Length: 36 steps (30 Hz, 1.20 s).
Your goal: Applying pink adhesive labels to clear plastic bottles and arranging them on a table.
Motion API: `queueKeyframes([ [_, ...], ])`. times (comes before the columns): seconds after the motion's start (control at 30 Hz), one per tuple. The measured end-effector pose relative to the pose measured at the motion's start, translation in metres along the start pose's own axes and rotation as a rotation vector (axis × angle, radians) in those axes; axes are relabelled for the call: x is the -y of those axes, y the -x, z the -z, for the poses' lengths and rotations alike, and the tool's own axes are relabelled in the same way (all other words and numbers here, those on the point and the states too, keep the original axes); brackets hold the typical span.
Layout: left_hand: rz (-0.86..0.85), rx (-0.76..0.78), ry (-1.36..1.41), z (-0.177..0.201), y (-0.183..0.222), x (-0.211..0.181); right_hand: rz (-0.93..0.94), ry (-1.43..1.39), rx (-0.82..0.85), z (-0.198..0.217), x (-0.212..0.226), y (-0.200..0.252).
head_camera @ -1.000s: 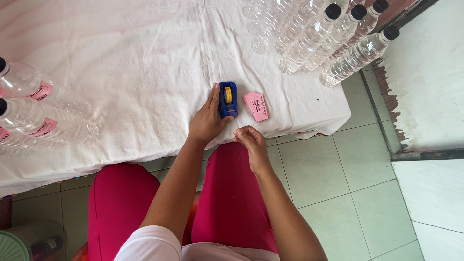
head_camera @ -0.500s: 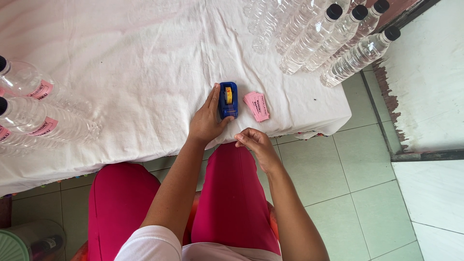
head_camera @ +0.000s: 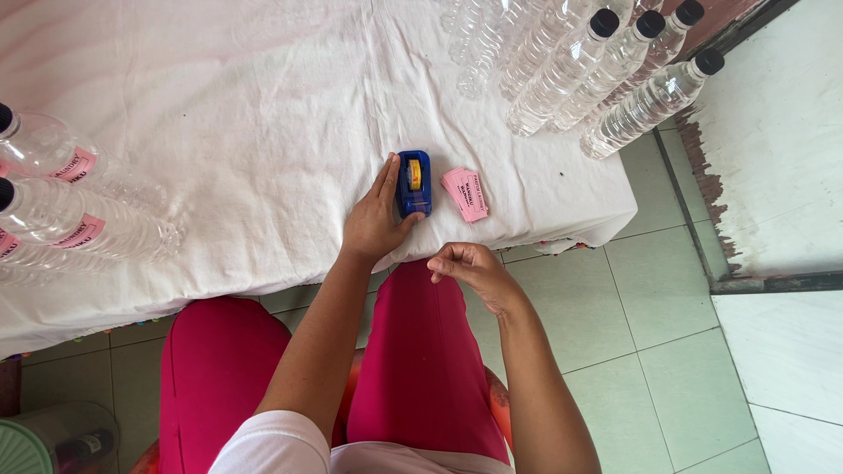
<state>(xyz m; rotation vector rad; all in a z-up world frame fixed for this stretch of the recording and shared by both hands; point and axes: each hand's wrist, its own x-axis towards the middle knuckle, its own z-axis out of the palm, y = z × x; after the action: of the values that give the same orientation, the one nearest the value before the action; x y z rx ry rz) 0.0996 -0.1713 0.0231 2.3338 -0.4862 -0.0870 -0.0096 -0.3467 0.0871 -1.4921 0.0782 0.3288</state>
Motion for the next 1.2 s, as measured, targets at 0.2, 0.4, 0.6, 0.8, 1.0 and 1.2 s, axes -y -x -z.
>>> queueKeyframes([
  [0.2, -0.001, 0.001, 0.002, 0.002, 0.001, -0.002, 0.007, -0.004, 0.065, 0.007, -0.005, -0.001],
  [0.4, -0.004, 0.002, -0.001, 0.000, 0.000, 0.000, 0.005, -0.018, 0.141, 0.009, -0.003, 0.001],
  [0.6, -0.011, 0.001, -0.007, 0.000, 0.001, 0.000, 0.014, -0.036, 0.191, 0.010, 0.002, 0.006],
  [0.8, -0.015, -0.001, -0.007, 0.000, 0.001, 0.001, 0.007, -0.045, 0.242, 0.011, 0.004, 0.007],
  [1.0, -0.003, 0.004, -0.019, 0.004, 0.001, -0.003, -0.007, -0.043, 0.282, 0.015, 0.003, 0.007],
  [1.2, -0.005, 0.003, -0.020, 0.003, 0.002, -0.003, -0.050, -0.040, 0.348, 0.015, 0.005, 0.011],
])
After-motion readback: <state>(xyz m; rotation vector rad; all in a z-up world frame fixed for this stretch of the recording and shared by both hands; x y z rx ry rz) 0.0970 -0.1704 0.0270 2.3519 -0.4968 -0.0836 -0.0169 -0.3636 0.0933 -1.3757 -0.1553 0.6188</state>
